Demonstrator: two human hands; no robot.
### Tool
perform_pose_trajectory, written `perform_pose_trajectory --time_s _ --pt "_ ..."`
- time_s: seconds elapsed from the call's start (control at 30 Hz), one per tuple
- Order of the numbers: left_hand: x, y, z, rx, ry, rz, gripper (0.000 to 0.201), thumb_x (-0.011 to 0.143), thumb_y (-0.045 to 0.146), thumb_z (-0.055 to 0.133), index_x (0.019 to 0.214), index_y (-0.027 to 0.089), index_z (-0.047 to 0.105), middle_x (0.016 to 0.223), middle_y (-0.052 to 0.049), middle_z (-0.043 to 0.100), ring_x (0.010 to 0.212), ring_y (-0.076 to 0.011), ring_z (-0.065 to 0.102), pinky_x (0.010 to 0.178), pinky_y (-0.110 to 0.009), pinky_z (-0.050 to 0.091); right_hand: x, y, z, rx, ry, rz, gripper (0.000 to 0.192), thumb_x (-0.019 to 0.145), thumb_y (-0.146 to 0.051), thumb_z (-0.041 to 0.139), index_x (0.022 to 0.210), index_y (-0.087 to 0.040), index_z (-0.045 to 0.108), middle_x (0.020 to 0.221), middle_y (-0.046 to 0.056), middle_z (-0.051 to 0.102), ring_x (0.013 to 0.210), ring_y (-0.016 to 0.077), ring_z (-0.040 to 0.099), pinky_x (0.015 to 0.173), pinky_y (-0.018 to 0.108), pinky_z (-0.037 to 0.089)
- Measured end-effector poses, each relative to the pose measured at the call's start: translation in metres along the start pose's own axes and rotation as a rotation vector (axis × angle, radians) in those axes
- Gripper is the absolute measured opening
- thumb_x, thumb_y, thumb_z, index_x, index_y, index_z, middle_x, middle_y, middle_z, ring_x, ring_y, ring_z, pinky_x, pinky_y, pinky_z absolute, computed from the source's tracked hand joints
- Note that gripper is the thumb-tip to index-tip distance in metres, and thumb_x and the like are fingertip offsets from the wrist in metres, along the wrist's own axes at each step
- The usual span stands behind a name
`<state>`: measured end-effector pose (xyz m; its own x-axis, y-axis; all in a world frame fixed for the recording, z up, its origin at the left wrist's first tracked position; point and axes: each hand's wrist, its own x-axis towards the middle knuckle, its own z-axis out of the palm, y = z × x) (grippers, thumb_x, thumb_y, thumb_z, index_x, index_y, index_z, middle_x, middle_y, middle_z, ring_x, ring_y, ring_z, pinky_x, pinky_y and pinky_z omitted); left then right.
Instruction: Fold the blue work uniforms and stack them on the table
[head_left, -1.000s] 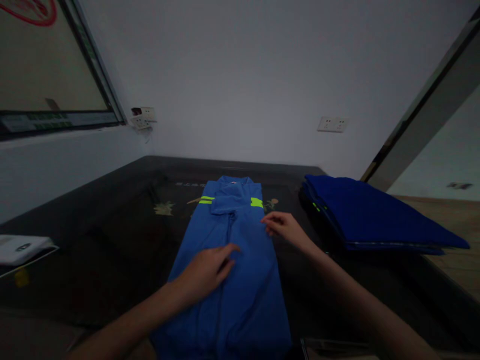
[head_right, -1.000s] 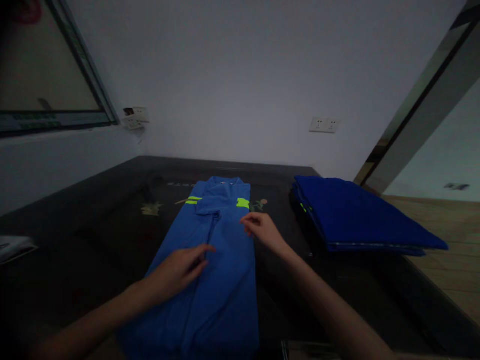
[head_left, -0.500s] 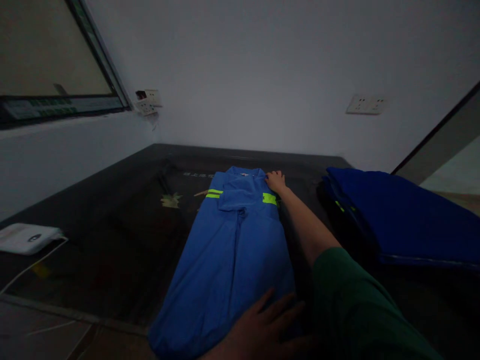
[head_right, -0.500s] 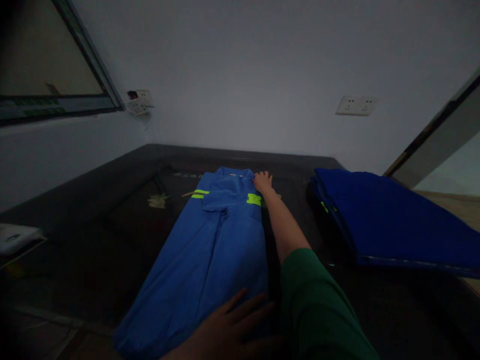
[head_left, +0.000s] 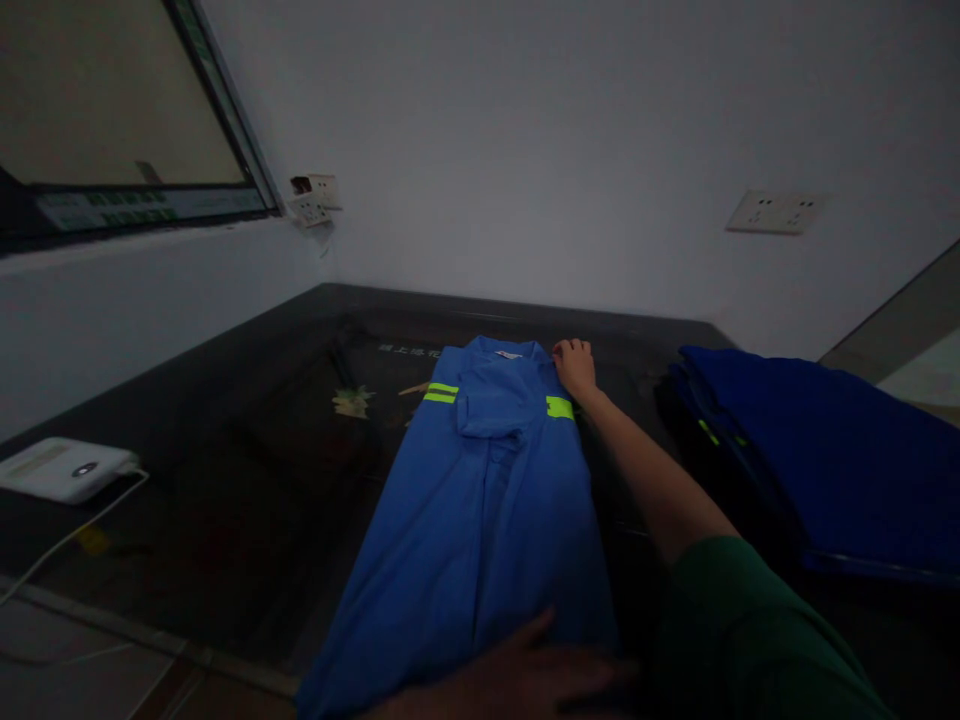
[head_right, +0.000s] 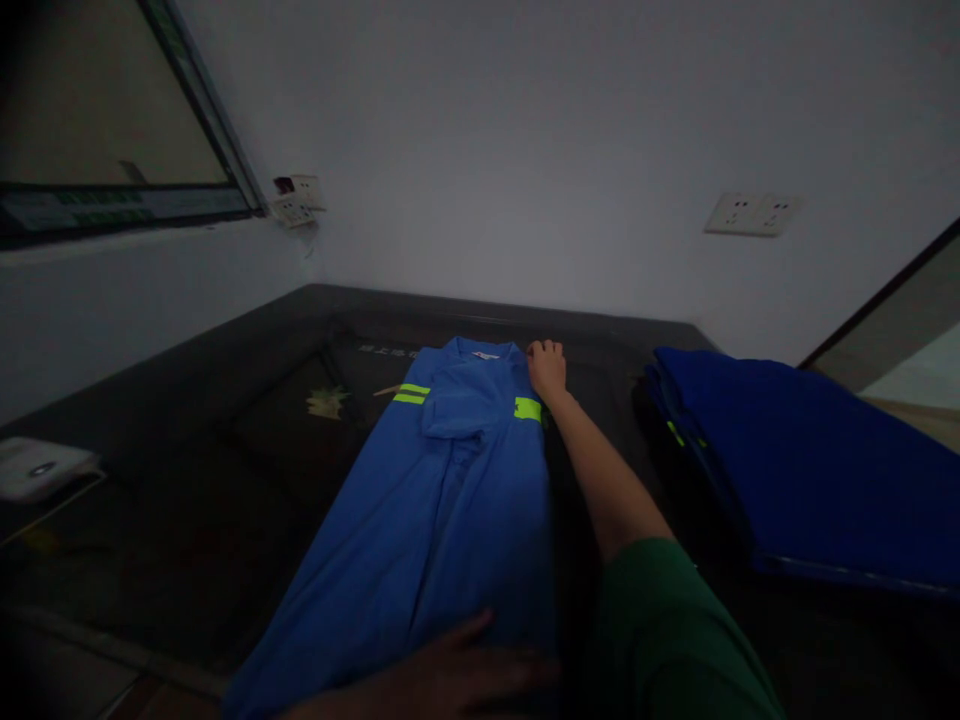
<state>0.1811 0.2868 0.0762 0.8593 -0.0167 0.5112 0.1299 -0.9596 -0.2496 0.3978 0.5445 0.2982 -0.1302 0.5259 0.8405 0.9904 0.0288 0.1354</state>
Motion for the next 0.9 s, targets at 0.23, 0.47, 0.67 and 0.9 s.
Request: perform_pose_trajectory --time_s 0.23,0.47,0.67,0.9 --pt "-0.02 -0.123 -0.08 0.188 0.275 -0.605 0.045 0.088 0.016 0.054 0.132 0.02 0.051 0.137 -0.01 0.053 0.127 -0.0249 0.048 0.107 -0.044 0.039 -0.056 -0.039 -0.07 0.38 -0.274 -0.731 0.03 0.084 -0.007 0.046 0.098 -0.019 0.07 0.1 0.008 0.062 0.097 0.0203 0.054 0.089 0.035 0.043" --pt "-0.015 -0.192 -0.053 0.284 0.213 -0.63 0.03 0.094 0.017 0.043 0.115 0.019 0.065 0.128 -0.008 0.062 0.126 -0.0227 0.052 0.106 -0.041 0.041 -0.083 -0.072 -0.089 0.107 -0.514 -0.982 0.024 0.079 -0.007 0.06 0.082 -0.026 0.075 0.1 0.009 0.063 0.097 0.0246 0.054 0.079 0.035 0.043" --pt "-0.023 -0.197 -0.071 0.376 0.306 -0.61 0.028 0.095 0.02 0.041 0.11 0.014 0.065 0.121 -0.012 0.065 0.117 -0.0232 0.059 0.102 -0.039 0.044 -0.063 -0.083 -0.111 0.078 -0.559 -0.973 0.02 0.077 -0.009 0.064 0.086 -0.025 0.072 0.096 0.004 0.068 0.09 0.0202 0.059 0.071 0.029 0.042" --pt "-0.04 -0.183 -0.062 0.285 0.266 -0.455 0.024 0.091 0.019 0.047 0.111 0.015 0.06 0.123 -0.011 0.064 0.119 -0.0219 0.056 0.105 -0.04 0.041 -0.058 -0.083 -0.103 0.324 -0.784 -0.839 0.025 0.075 -0.007 0.062 0.093 -0.022 0.07 0.09 0.001 0.071 0.083 0.017 0.063 0.075 0.027 0.045"
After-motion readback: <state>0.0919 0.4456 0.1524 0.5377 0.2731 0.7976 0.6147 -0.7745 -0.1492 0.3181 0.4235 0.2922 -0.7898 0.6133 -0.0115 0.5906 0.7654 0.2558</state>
